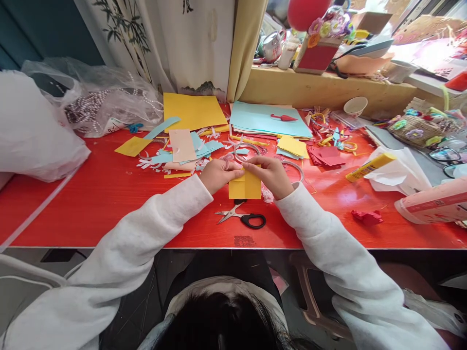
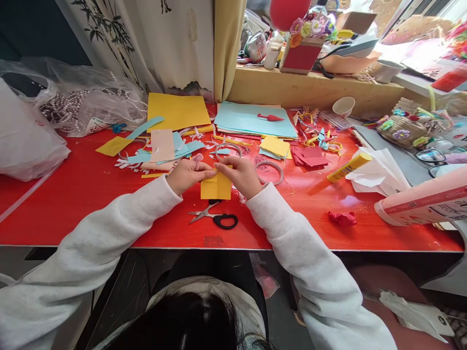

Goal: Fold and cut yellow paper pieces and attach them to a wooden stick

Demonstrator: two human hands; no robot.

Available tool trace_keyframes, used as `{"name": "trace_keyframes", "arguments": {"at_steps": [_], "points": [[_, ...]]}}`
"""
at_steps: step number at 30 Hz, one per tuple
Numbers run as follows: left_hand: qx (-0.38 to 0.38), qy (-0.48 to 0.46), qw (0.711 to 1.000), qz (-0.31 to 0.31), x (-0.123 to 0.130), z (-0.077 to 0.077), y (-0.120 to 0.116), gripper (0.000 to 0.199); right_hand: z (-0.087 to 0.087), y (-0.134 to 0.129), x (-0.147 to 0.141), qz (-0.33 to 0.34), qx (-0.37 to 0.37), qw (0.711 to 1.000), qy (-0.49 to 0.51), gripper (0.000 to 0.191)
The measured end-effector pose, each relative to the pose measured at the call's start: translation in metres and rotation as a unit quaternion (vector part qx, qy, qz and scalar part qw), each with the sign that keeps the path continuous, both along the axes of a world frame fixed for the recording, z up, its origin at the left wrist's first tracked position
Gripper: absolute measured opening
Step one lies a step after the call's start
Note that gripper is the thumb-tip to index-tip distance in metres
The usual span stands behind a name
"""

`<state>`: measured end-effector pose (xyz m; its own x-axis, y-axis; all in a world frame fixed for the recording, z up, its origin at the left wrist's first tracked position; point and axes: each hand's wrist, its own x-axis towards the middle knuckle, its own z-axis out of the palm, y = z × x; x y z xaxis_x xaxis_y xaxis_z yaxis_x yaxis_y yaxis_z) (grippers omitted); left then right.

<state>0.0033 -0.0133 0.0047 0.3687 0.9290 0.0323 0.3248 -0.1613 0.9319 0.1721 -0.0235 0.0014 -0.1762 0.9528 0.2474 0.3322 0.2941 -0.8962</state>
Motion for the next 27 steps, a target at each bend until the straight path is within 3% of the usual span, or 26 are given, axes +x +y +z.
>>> {"name": "trace_keyframes", "arguments": {"at_steps": [7, 14, 20, 27], "points": [[-0.004, 0.000, 1.000, 0.002, 0.000, 0.001, -0.001, 0.025, 0.003, 0.000, -0.002, -0.043, -0.036, 0.997, 0.046, 0.038], [0.015, 0.007, 1.000, 0.001, 0.001, -0.003, 0.001, 0.023, 0.003, 0.000, 0.000, -0.021, -0.036, 0.999, 0.003, 0.027], [-0.073, -0.014, 0.996, -0.046, -0.001, -0.007, 0.005, 0.022, 0.002, 0.000, 0.000, -0.041, -0.020, 0.999, 0.016, 0.028], [-0.051, -0.021, 0.998, -0.036, -0.001, -0.010, 0.005, 0.019, 0.003, 0.001, 0.000, -0.033, -0.025, 0.999, 0.033, 0.027]]}}
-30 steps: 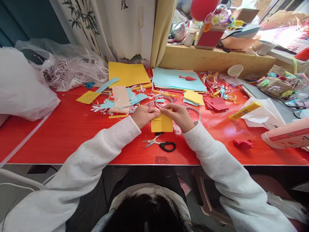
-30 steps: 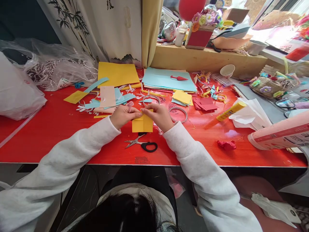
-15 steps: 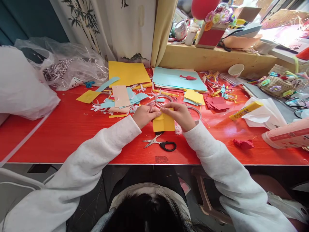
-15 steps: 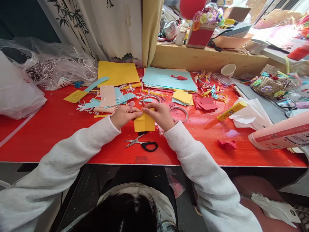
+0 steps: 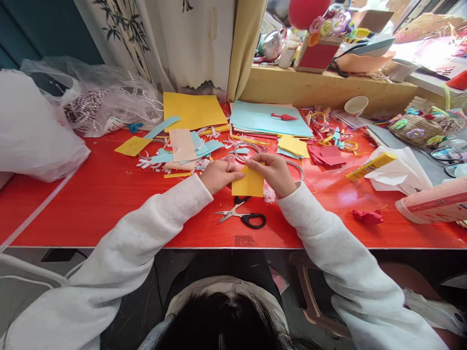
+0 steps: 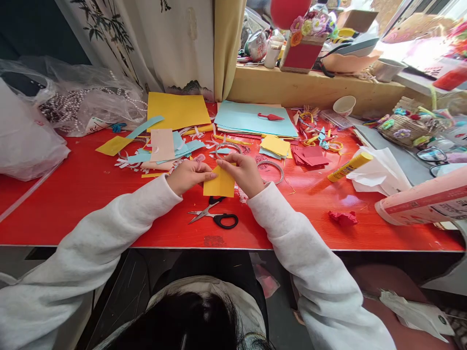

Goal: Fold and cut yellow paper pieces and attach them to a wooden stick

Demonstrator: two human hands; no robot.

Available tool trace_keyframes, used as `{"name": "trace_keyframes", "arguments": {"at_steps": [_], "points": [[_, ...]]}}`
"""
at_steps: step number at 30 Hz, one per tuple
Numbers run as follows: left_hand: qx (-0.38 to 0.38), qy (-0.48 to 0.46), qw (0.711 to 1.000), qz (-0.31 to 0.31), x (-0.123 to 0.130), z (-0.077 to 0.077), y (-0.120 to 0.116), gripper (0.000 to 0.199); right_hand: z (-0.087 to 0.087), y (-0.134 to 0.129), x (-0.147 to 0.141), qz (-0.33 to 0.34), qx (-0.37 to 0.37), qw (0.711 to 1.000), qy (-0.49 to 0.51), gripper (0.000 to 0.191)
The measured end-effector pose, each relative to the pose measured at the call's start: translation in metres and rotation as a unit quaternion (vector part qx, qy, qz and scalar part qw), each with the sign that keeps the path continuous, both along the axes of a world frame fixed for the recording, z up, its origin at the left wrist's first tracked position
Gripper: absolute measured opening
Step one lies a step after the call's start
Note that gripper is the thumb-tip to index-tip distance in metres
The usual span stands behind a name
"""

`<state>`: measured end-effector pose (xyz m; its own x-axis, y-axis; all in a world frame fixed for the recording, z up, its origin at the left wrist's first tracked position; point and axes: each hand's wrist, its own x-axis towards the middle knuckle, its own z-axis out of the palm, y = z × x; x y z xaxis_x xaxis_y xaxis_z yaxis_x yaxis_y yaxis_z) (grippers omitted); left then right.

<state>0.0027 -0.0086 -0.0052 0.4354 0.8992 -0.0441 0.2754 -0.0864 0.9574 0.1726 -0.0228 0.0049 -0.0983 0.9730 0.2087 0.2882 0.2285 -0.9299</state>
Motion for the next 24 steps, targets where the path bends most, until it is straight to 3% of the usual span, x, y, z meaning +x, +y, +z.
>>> {"name": "trace_keyframes", "arguments": {"at_steps": [3, 5, 7, 10, 13, 17, 24], "points": [[-0.005, -0.031, 1.000, -0.002, 0.001, 0.001, 0.000, 0.022, 0.003, -0.001, -0.002, -0.003, -0.016, 0.999, 0.039, 0.031], [0.009, -0.033, 0.999, 0.017, 0.000, 0.004, 0.000, 0.022, 0.005, -0.001, -0.003, -0.005, -0.078, 0.991, 0.108, 0.039], [0.041, -0.032, 0.998, 0.038, -0.001, 0.007, 0.001, 0.021, 0.006, 0.000, -0.002, 0.008, -0.151, 0.971, 0.185, 0.044], [0.077, -0.041, 0.995, 0.055, -0.002, 0.012, 0.001, 0.019, 0.007, 0.001, 0.000, 0.049, -0.215, 0.943, 0.251, 0.037], [0.081, -0.041, 0.994, 0.053, -0.001, 0.014, 0.001, 0.018, 0.008, 0.002, 0.003, 0.094, -0.256, 0.923, 0.271, 0.033], [0.099, -0.040, 0.992, 0.063, -0.001, 0.015, 0.000, 0.017, 0.011, 0.002, 0.005, 0.130, -0.303, 0.903, 0.277, 0.054], [0.099, -0.028, 0.993, 0.058, 0.000, 0.017, -0.001, 0.018, 0.013, 0.000, 0.006, 0.148, -0.290, 0.913, 0.244, 0.035]]}}
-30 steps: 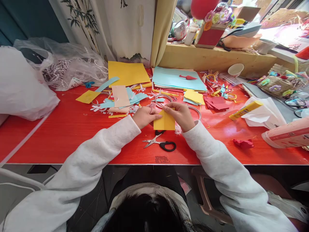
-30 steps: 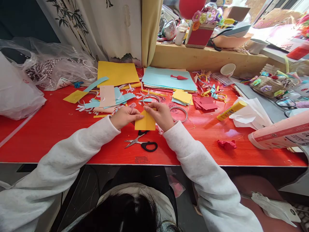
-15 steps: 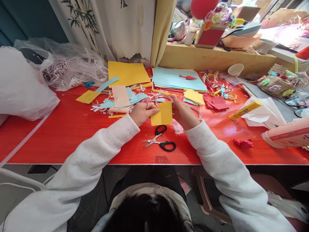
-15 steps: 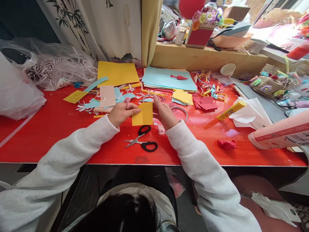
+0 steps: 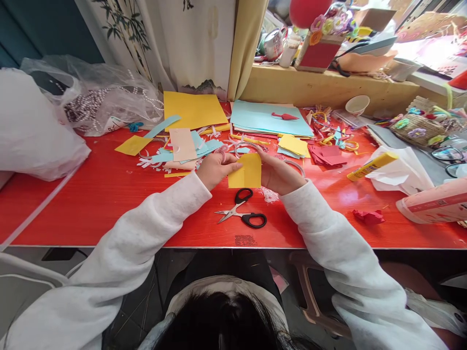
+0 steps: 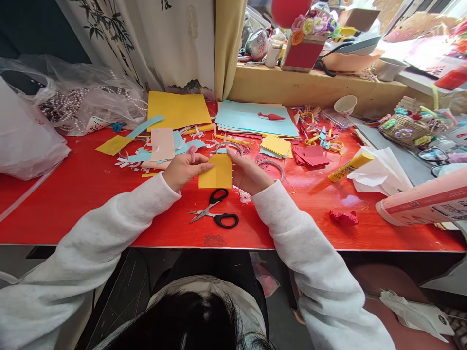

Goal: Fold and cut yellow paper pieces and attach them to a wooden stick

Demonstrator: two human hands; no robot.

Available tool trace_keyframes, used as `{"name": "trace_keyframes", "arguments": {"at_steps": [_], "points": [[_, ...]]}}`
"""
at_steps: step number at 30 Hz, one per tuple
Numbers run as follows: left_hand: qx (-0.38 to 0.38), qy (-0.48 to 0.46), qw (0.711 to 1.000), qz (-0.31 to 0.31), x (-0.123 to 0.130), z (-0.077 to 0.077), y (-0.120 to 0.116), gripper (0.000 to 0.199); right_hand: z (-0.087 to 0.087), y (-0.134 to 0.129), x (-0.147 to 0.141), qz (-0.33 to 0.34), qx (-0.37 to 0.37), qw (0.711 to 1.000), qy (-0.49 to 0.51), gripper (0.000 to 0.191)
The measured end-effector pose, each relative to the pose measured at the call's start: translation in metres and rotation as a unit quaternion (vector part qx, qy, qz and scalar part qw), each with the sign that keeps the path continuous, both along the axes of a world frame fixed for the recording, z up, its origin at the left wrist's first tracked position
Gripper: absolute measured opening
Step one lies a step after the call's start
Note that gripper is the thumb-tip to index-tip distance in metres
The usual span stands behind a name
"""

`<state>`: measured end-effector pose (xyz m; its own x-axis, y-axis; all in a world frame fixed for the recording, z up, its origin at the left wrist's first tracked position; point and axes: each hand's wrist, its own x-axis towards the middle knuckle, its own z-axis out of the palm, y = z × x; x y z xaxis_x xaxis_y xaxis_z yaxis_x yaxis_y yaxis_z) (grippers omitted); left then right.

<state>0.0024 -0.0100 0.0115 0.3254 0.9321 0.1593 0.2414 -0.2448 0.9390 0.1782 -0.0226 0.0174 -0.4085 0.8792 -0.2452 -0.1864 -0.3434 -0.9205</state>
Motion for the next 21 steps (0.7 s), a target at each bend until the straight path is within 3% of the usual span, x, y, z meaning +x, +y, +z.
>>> {"name": "trace_keyframes", "arguments": {"at_steps": [7, 12, 21], "points": [[-0.032, -0.018, 0.999, -0.032, -0.0010, -0.0044, 0.0018, 0.023, -0.0009, 0.0025, 0.0051, 0.013, 0.006, 1.000, -0.007, 0.041], [-0.002, -0.002, 1.000, -0.005, -0.0005, -0.0002, -0.0003, 0.017, 0.0004, 0.0005, 0.0032, 0.016, -0.001, 1.000, 0.014, 0.029], [-0.033, -0.019, 0.999, -0.020, -0.0017, -0.0054, 0.0023, 0.025, -0.0023, 0.0039, 0.0059, 0.039, -0.001, 0.999, 0.020, 0.041]]}}
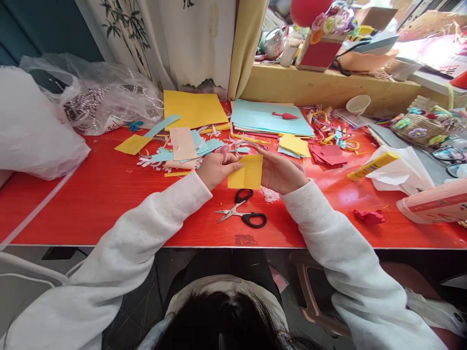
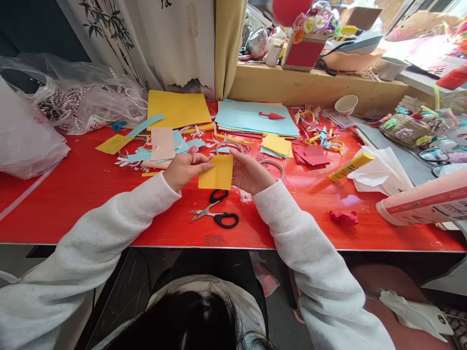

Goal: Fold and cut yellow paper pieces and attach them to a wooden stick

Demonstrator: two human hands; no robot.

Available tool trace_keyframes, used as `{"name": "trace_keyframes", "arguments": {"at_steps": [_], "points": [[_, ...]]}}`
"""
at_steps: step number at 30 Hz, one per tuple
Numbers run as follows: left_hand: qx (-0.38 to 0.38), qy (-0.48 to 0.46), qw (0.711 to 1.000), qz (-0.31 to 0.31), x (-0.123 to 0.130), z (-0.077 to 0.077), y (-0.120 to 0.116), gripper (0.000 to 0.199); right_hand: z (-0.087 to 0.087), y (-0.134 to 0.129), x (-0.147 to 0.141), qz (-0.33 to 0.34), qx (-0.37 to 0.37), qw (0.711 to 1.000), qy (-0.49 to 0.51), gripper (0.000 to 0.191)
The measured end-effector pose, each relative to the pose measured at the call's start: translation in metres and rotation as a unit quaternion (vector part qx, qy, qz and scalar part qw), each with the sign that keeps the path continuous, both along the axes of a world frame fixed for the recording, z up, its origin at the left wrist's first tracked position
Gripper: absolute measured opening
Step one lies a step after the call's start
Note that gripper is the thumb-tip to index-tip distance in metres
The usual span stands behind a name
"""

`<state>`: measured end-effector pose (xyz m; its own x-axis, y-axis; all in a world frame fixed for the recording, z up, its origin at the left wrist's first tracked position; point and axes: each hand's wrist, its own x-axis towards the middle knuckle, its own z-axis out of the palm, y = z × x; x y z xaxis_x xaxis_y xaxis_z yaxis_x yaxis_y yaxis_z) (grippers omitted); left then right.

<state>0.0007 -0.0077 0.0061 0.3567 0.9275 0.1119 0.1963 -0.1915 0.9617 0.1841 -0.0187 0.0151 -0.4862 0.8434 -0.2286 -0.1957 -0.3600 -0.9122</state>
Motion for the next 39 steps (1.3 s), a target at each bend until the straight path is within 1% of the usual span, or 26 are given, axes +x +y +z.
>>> {"name": "trace_keyframes", "arguments": {"at_steps": [4, 7, 10, 13, 15, 18, 22, 26, 29, 34, 36, 39], "points": [[0.029, 0.020, 0.999, 0.002, 0.000, 0.000, 0.000, 0.024, -0.001, 0.001, 0.002, 0.013, 0.000, 1.000, -0.010, 0.048], [0.050, 0.031, 0.998, 0.003, 0.000, 0.000, 0.000, 0.022, 0.000, -0.001, 0.002, 0.006, 0.003, 1.000, -0.014, 0.038], [0.053, 0.032, 0.998, 0.003, 0.000, -0.001, 0.000, 0.022, 0.001, -0.004, -0.001, 0.004, 0.001, 1.000, 0.002, 0.030], [0.048, 0.037, 0.998, -0.002, -0.001, -0.002, 0.001, 0.024, 0.003, -0.006, -0.002, 0.020, 0.004, 1.000, 0.016, 0.029], [0.037, 0.033, 0.999, -0.009, -0.001, -0.003, 0.001, 0.027, 0.003, -0.007, -0.002, 0.015, 0.010, 1.000, 0.010, 0.030], [0.035, 0.036, 0.999, -0.019, -0.002, -0.002, 0.001, 0.028, 0.002, -0.007, -0.002, -0.013, 0.025, 0.999, -0.019, 0.035], [0.058, 0.056, 0.997, -0.019, -0.002, -0.001, 0.001, 0.026, -0.002, -0.007, -0.003, -0.025, 0.063, 0.994, -0.088, 0.028], [0.070, 0.077, 0.994, -0.019, -0.002, -0.003, 0.002, 0.026, -0.002, -0.007, -0.005, -0.052, 0.116, 0.980, -0.154, 0.027], [0.066, 0.090, 0.994, -0.016, -0.002, -0.004, 0.002, 0.028, -0.003, -0.007, -0.006, -0.062, 0.156, 0.966, -0.197, 0.029], [0.052, 0.073, 0.996, 0.026, -0.002, -0.001, 0.002, 0.038, -0.006, -0.006, -0.007, -0.044, 0.199, 0.952, -0.228, 0.034], [0.060, 0.060, 0.996, 0.013, -0.002, 0.000, 0.001, 0.036, -0.006, -0.006, -0.008, -0.031, 0.214, 0.944, -0.248, 0.035], [0.079, 0.068, 0.995, -0.004, -0.002, 0.001, 0.000, 0.028, -0.006, -0.007, -0.009, -0.012, 0.232, 0.936, -0.266, 0.037]]}}
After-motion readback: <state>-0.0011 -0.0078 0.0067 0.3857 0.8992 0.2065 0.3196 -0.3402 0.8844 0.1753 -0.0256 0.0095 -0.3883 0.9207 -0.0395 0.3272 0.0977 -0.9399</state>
